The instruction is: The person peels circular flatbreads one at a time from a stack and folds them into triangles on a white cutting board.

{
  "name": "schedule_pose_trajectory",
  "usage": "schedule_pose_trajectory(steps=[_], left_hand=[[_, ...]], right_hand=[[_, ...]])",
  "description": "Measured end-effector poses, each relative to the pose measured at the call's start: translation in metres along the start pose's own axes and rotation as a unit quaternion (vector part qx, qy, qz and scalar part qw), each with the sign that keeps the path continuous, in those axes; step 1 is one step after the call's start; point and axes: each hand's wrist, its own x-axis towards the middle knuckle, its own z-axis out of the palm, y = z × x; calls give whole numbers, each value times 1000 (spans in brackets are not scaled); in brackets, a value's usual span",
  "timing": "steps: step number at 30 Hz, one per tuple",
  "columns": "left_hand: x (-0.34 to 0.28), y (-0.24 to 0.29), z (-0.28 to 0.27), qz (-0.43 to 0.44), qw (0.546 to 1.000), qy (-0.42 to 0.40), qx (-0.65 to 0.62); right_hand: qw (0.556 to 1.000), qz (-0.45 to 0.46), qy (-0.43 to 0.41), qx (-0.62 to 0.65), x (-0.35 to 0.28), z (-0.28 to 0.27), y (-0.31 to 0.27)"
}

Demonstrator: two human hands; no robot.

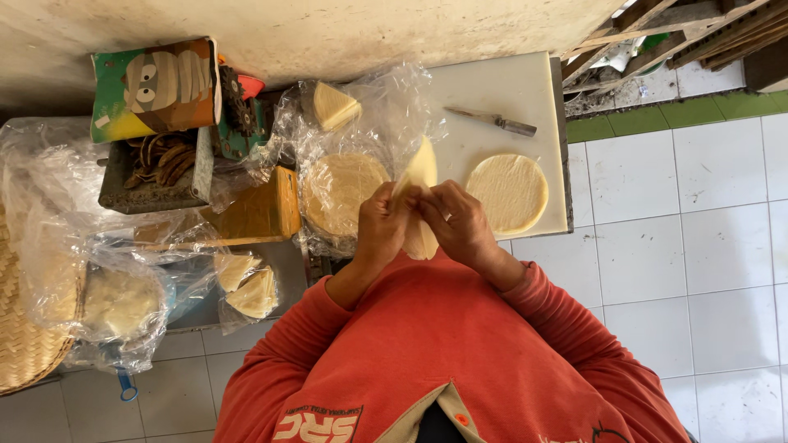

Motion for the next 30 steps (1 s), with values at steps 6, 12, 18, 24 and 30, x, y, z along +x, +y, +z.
schedule_pose_trajectory(steps=[6, 12, 18, 24, 30], left_hand=[[-1, -1, -11, 3, 998, 35, -53], [0, -3, -8, 30, 999, -32, 9], [-4, -7, -9, 20, 998, -40, -43], [-7, -27, -17, 26, 990, 27, -133], [3, -29, -37, 36, 973, 78, -215]], right_hand=[[964, 193, 3, 181, 1, -16, 20], [953, 199, -26, 225, 7, -15, 29], [925, 226, 16, 305, 2, -7, 36], [872, 238, 85, 418, -6, -4, 72], [827, 269, 157, 469, -15, -10, 104]])
